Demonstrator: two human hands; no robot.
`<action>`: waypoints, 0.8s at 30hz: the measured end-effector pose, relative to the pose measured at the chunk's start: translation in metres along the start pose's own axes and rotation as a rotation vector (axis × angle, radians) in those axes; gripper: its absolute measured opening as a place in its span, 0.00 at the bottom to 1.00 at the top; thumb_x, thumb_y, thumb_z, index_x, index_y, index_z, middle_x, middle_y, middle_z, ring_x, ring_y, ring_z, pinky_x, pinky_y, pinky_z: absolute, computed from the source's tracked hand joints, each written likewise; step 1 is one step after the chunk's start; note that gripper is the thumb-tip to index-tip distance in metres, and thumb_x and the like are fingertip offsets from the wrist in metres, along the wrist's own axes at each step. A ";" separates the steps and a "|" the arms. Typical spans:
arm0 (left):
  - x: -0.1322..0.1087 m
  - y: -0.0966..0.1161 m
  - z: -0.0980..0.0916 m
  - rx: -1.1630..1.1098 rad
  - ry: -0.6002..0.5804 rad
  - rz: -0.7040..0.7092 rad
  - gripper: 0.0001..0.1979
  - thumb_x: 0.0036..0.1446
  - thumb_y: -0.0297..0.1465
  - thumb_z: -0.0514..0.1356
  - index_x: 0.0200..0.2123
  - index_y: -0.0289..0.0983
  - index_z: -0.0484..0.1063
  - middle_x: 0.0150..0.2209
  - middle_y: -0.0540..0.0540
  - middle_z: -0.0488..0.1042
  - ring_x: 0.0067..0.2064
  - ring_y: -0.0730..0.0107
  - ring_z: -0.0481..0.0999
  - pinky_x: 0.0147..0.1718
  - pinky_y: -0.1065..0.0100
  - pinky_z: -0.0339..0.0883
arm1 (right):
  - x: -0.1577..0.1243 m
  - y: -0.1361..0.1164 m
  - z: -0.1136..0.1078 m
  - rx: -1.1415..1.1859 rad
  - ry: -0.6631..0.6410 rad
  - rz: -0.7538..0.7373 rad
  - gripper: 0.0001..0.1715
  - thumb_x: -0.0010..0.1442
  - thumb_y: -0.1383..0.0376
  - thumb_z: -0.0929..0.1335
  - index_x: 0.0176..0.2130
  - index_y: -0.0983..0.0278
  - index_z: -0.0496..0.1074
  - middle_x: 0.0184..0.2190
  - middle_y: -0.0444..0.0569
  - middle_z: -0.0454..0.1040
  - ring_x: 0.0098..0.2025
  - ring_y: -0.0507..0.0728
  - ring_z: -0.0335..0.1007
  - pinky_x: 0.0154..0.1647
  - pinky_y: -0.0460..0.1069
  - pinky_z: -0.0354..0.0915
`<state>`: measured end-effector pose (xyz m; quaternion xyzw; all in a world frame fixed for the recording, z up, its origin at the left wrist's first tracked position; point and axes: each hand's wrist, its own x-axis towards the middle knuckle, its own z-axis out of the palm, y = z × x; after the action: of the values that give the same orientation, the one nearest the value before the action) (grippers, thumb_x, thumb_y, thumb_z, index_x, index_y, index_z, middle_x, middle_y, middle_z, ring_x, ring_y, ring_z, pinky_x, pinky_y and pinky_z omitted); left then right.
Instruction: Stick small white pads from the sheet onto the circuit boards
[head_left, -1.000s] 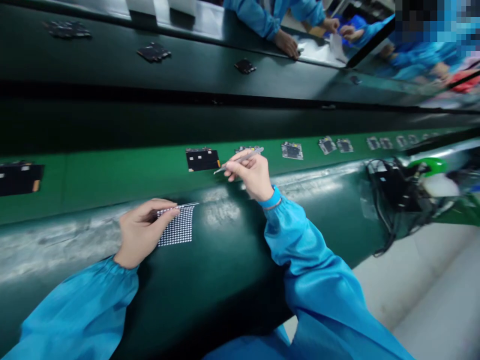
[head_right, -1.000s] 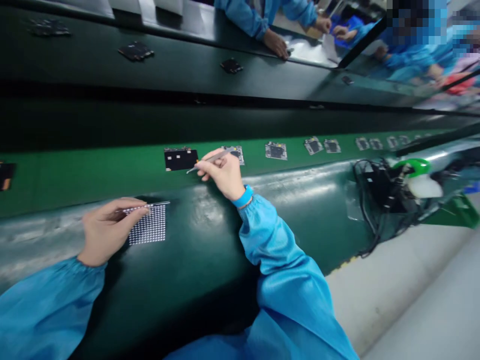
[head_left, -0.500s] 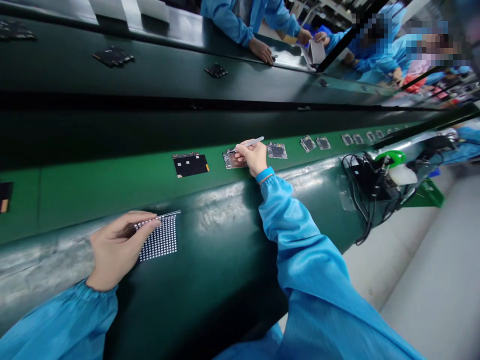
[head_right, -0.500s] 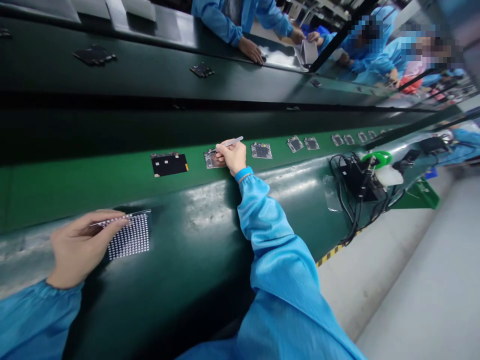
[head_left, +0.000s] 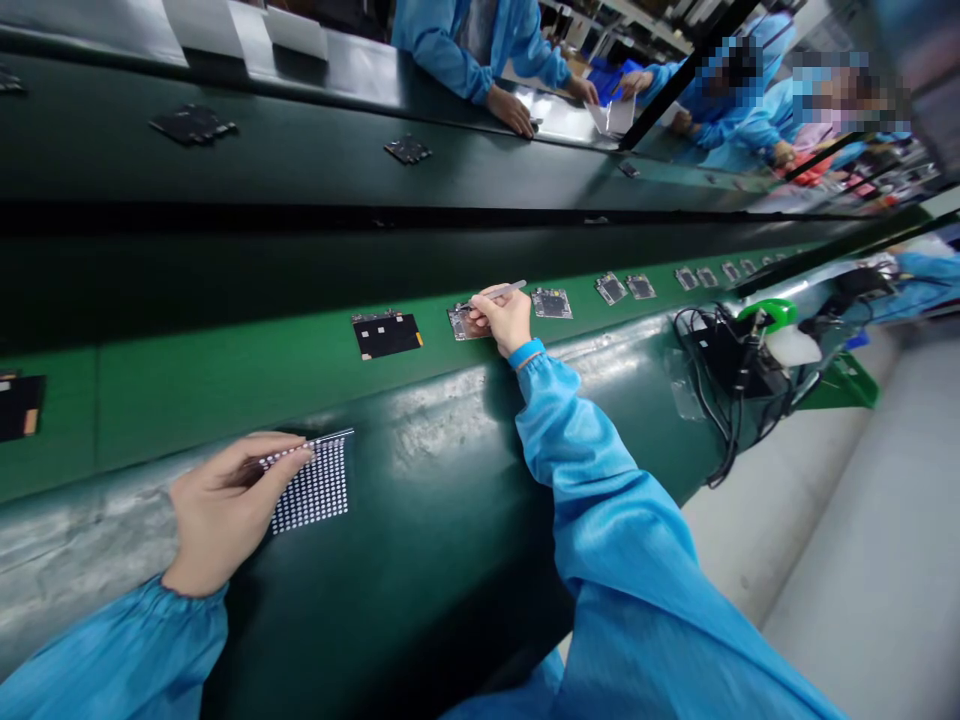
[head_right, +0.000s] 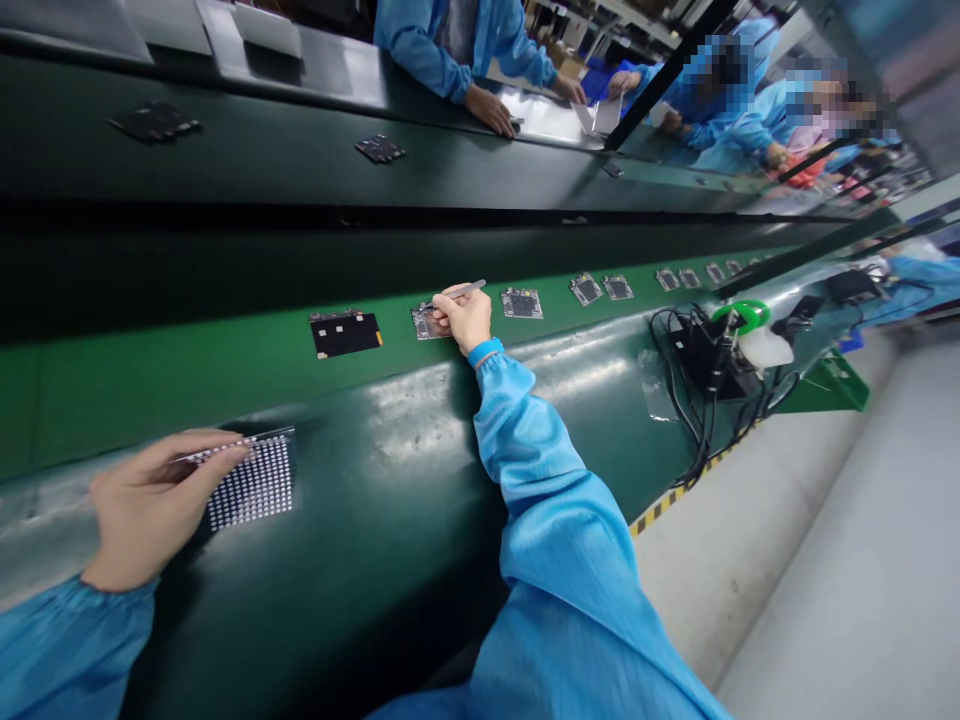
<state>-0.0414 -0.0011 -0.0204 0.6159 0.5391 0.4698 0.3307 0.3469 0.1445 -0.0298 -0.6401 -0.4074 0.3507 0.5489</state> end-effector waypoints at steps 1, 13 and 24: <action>0.000 0.000 0.000 0.006 0.001 -0.001 0.07 0.53 0.35 0.73 0.36 0.41 0.83 0.35 0.50 0.84 0.32 0.71 0.80 0.29 0.71 0.72 | -0.001 0.000 -0.001 -0.009 -0.003 0.005 0.13 0.52 0.64 0.77 0.33 0.66 0.71 0.21 0.45 0.76 0.21 0.50 0.73 0.19 0.41 0.68; 0.000 0.000 0.000 -0.013 0.002 -0.039 0.07 0.52 0.36 0.73 0.36 0.43 0.83 0.35 0.51 0.84 0.35 0.64 0.82 0.33 0.65 0.77 | -0.003 0.002 -0.015 -0.044 -0.020 -0.006 0.17 0.50 0.58 0.76 0.35 0.63 0.70 0.23 0.44 0.77 0.21 0.51 0.71 0.19 0.44 0.69; 0.001 0.004 0.000 -0.030 -0.019 -0.052 0.07 0.53 0.34 0.73 0.36 0.41 0.83 0.35 0.49 0.84 0.36 0.66 0.82 0.37 0.67 0.76 | -0.028 -0.024 0.011 -0.274 -0.290 -0.330 0.20 0.66 0.48 0.68 0.48 0.59 0.74 0.40 0.49 0.81 0.43 0.57 0.79 0.51 0.52 0.73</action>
<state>-0.0403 -0.0010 -0.0168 0.6009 0.5448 0.4631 0.3571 0.3222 0.1251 -0.0074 -0.5764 -0.6245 0.2860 0.4427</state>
